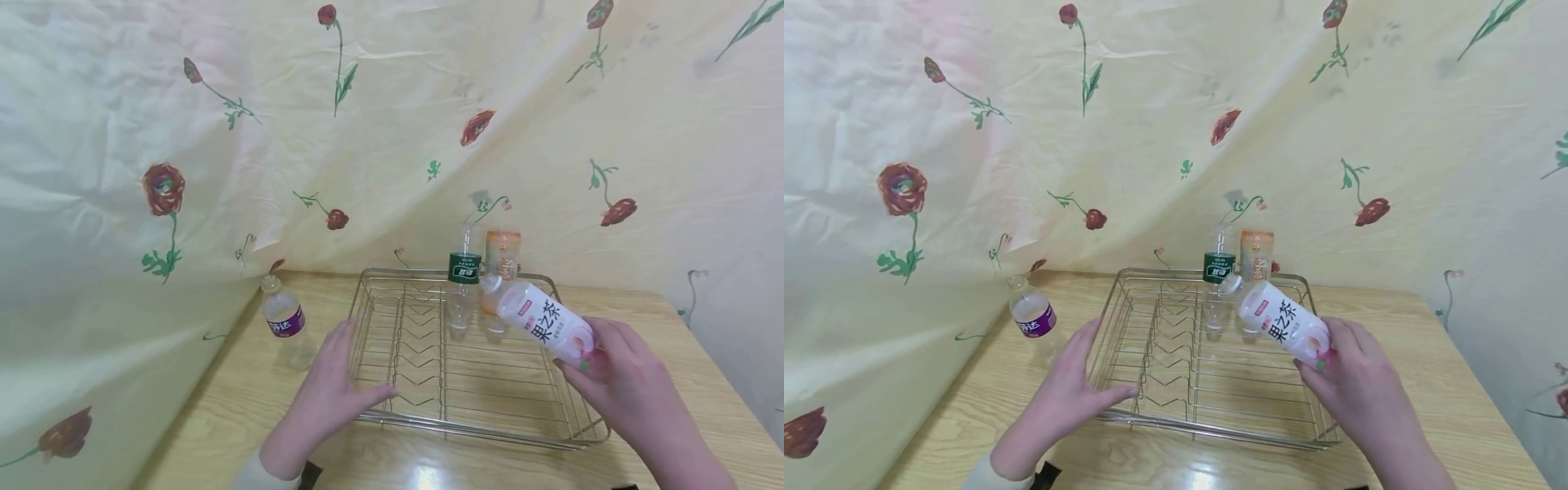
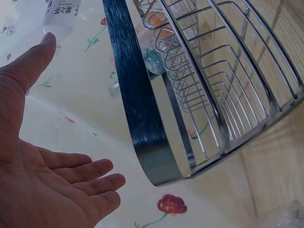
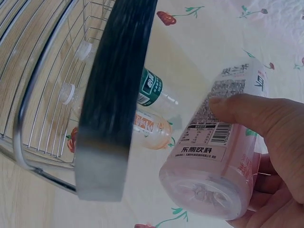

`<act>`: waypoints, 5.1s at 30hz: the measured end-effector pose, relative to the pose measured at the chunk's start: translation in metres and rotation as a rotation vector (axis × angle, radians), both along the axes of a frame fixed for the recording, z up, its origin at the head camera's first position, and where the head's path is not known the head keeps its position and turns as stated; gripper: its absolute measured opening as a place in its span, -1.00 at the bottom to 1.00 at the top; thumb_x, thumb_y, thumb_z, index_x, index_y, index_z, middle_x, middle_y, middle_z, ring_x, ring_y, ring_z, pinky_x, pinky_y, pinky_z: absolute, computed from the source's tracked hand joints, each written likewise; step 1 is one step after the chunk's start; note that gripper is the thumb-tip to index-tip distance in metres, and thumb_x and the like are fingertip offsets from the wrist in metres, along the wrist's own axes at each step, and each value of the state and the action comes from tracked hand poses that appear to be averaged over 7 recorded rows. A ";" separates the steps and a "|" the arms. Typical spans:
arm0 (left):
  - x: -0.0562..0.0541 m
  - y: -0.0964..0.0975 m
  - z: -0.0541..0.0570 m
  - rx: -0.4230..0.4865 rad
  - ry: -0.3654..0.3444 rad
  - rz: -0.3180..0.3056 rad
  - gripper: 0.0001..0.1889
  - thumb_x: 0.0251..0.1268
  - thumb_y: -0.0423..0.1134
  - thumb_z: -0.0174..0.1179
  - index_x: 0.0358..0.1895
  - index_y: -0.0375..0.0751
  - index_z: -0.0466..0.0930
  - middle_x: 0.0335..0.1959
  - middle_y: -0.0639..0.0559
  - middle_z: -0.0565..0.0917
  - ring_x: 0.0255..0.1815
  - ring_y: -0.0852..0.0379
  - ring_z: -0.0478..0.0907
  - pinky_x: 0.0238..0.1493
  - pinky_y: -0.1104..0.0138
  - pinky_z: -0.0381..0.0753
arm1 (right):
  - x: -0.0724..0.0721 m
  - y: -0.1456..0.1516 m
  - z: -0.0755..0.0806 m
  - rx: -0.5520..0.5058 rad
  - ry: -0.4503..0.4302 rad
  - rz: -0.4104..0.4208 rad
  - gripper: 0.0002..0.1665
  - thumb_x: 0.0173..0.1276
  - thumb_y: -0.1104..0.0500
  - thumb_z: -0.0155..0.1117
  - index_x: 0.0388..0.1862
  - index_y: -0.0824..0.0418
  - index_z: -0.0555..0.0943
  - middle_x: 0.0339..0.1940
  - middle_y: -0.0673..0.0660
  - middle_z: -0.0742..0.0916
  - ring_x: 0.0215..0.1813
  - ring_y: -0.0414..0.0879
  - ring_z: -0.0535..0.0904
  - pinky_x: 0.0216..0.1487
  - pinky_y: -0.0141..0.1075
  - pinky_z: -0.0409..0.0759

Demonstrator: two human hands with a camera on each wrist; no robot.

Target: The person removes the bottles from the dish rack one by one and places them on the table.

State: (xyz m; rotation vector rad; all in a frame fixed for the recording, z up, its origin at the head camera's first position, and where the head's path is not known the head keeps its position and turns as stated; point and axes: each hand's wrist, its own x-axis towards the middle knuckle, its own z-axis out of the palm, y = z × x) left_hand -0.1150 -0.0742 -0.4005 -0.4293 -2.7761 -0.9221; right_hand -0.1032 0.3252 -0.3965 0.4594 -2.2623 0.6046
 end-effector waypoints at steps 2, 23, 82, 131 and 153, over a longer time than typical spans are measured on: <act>0.000 -0.002 -0.002 0.005 -0.008 0.000 0.36 -0.17 0.44 0.48 0.67 -0.05 -0.09 0.60 -0.17 0.11 0.57 -0.13 0.06 0.44 -0.11 0.18 | 0.000 0.001 0.000 -0.009 -0.002 -0.009 -0.21 -0.27 0.32 0.66 0.05 0.43 0.58 -0.10 0.24 0.66 -0.20 0.06 0.56 -0.17 -0.73 0.39; -0.001 -0.017 -0.022 0.020 -0.068 0.040 0.50 -0.36 0.53 0.47 0.67 -0.05 -0.16 0.62 -0.17 0.05 0.57 -0.20 0.04 0.46 -0.14 0.13 | 0.003 0.011 -0.004 -0.056 0.015 -0.097 -0.15 -0.26 0.29 0.71 0.11 0.45 0.56 -0.11 0.28 0.66 -0.26 -0.04 0.44 -0.39 -0.61 0.38; -0.009 -0.039 -0.064 0.183 -0.180 0.008 0.48 -0.41 0.38 0.59 0.66 -0.10 -0.05 0.61 -0.20 0.06 0.54 -0.34 0.05 0.41 -0.27 0.10 | 0.009 0.039 -0.026 -0.414 -0.150 -0.435 -0.19 -0.17 0.25 0.79 0.13 0.29 0.63 -0.24 0.01 0.64 -0.36 -0.43 0.40 -0.38 -0.65 0.31; -0.007 -0.041 -0.069 0.217 -0.199 0.044 0.43 -0.37 0.38 0.59 0.65 -0.04 -0.01 0.61 -0.17 0.09 0.54 -0.33 0.07 0.39 -0.29 0.12 | -0.009 0.073 -0.076 -0.472 -0.485 -0.465 0.06 0.15 0.01 0.63 0.39 0.55 0.28 -0.02 0.42 0.59 -0.20 0.07 0.50 -0.50 -0.55 0.47; -0.006 -0.042 -0.069 0.227 -0.208 0.043 0.41 -0.35 0.34 0.61 0.65 -0.08 0.00 0.60 -0.15 0.12 0.54 -0.31 0.08 0.41 -0.26 0.13 | -0.017 0.074 -0.107 -0.536 -0.607 -0.425 0.16 0.18 -0.11 0.61 0.36 0.60 0.16 0.10 0.60 0.52 -0.20 0.11 0.61 -0.51 -0.43 0.61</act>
